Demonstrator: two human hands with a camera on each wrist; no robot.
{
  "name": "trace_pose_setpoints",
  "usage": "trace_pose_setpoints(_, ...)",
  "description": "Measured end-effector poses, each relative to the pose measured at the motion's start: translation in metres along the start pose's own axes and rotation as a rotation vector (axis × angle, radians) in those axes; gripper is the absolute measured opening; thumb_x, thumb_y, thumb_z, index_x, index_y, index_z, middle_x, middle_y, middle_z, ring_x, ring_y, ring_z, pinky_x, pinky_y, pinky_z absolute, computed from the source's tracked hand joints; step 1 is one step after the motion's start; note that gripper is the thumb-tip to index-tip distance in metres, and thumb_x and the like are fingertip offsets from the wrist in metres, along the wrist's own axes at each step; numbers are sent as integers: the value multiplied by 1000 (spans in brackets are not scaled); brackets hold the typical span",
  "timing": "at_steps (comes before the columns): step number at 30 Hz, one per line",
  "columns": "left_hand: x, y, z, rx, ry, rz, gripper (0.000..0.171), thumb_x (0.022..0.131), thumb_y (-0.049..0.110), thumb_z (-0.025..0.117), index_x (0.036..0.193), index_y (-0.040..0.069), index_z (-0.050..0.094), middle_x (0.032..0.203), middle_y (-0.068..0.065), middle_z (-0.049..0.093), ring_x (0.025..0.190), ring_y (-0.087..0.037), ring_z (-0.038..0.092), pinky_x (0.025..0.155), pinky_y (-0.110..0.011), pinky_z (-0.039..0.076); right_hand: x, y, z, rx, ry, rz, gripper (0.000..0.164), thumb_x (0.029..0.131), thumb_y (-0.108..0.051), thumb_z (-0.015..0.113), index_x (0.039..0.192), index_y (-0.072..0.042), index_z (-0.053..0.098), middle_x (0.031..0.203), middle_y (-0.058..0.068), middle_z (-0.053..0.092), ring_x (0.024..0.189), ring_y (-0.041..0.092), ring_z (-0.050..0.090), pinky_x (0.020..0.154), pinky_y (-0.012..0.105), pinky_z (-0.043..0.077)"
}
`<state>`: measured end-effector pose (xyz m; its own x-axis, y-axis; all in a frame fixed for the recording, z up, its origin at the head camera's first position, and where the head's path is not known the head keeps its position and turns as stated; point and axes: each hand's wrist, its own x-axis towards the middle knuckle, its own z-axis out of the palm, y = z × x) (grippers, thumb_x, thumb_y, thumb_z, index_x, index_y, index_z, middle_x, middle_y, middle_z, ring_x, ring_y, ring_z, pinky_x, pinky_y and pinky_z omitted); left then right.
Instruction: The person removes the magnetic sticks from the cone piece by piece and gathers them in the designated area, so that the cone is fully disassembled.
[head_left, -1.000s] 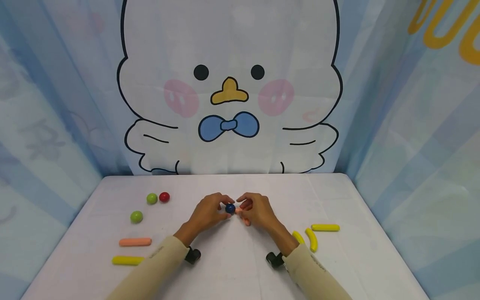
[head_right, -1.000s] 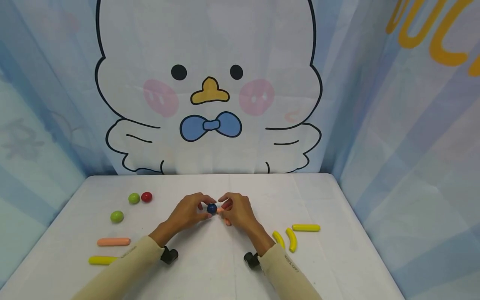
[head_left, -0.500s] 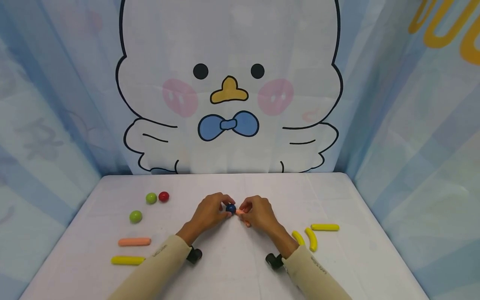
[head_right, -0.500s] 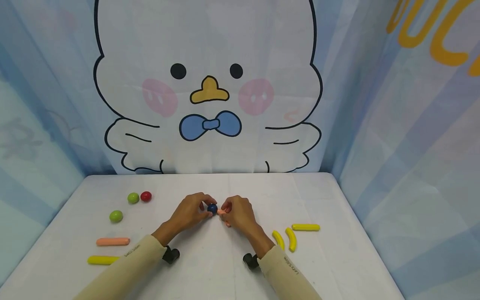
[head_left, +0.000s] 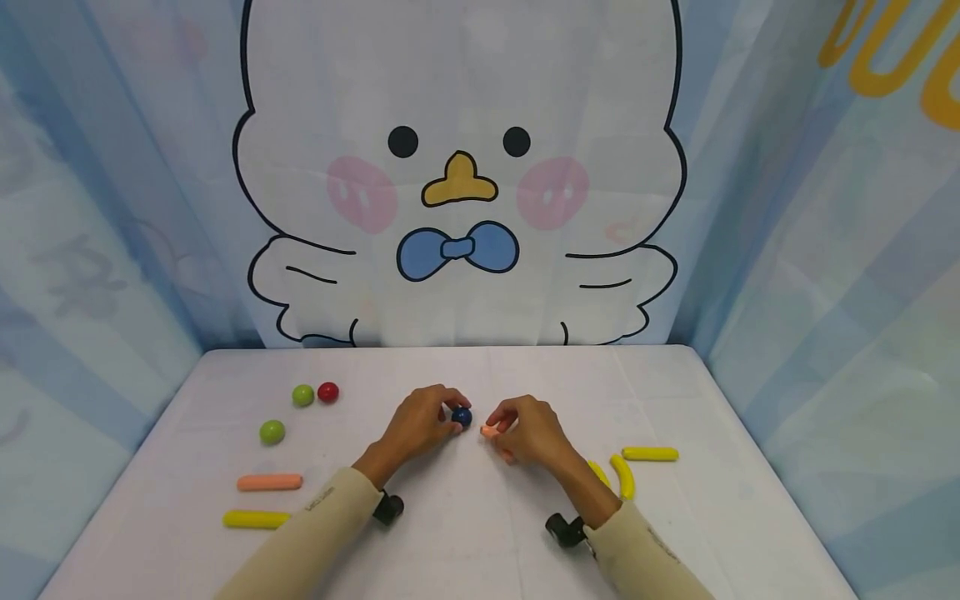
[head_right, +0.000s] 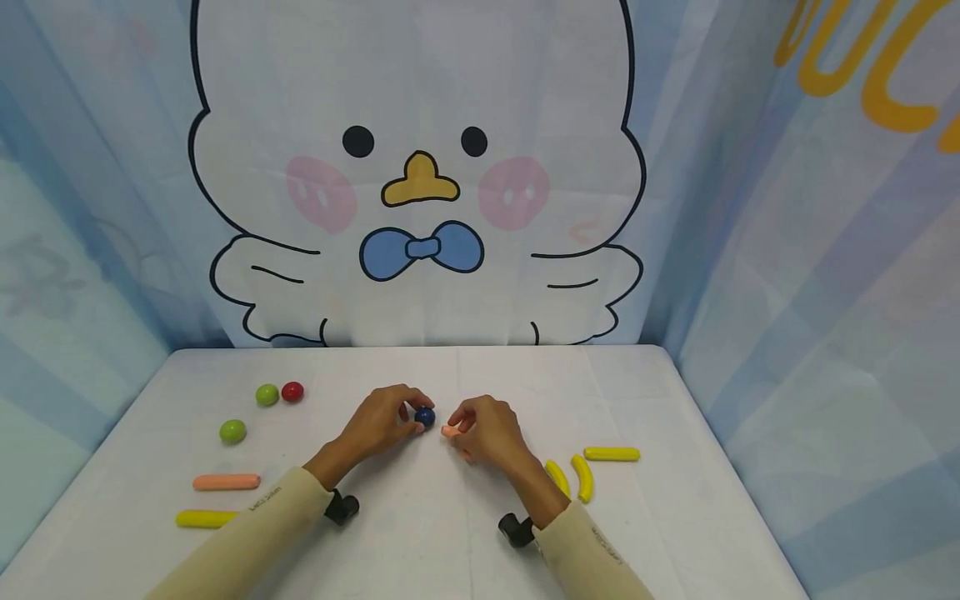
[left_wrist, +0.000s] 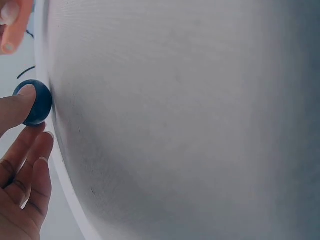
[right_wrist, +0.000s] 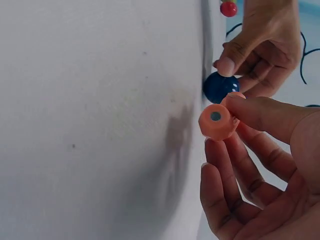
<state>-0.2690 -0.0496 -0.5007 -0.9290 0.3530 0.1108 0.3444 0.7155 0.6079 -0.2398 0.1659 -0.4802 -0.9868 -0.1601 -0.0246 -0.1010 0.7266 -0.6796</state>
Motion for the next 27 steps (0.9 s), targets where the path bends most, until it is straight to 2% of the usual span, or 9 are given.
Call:
trace_pose_setpoints(4, 0, 0, 0, 4, 1, 3, 31, 88, 13, 88, 116, 20, 79, 107, -1, 75, 83, -13, 57, 77, -30, 50, -9, 1, -9, -5, 12, 1, 14, 84, -16, 89, 89, -24, 78, 78, -7, 68, 73, 15, 59, 64, 32, 44)
trace_pose_setpoints(10, -2, 1, 1, -4, 4, 4, 32, 87, 12, 88, 117, 19, 79, 107, -1, 74, 84, -14, 58, 78, -31, 50, -22, 5, -24, 3, 15, 71, 19, 84, -13, 90, 92, -24, 77, 85, -4, 67, 80, 18, 60, 65, 32, 47)
trace_pose_setpoints(19, -3, -3, 3, -10, 32, 22, 31, 86, 11, 89, 115, 20, 79, 106, 1, 75, 85, -14, 59, 77, -30, 50, -46, 19, -42, 1, 58, 120, 22, 81, -11, 91, 93, -23, 77, 84, -4, 68, 80, 16, 60, 65, 31, 46)
trace_pose_setpoints(27, -3, -2, 3, -8, 31, 18, 32, 87, 11, 89, 116, 20, 79, 107, 0, 75, 86, -14, 59, 79, -30, 51, -60, 36, -49, -20, 89, 150, 20, 81, -13, 91, 92, -23, 78, 84, -4, 69, 82, 16, 60, 65, 31, 46)
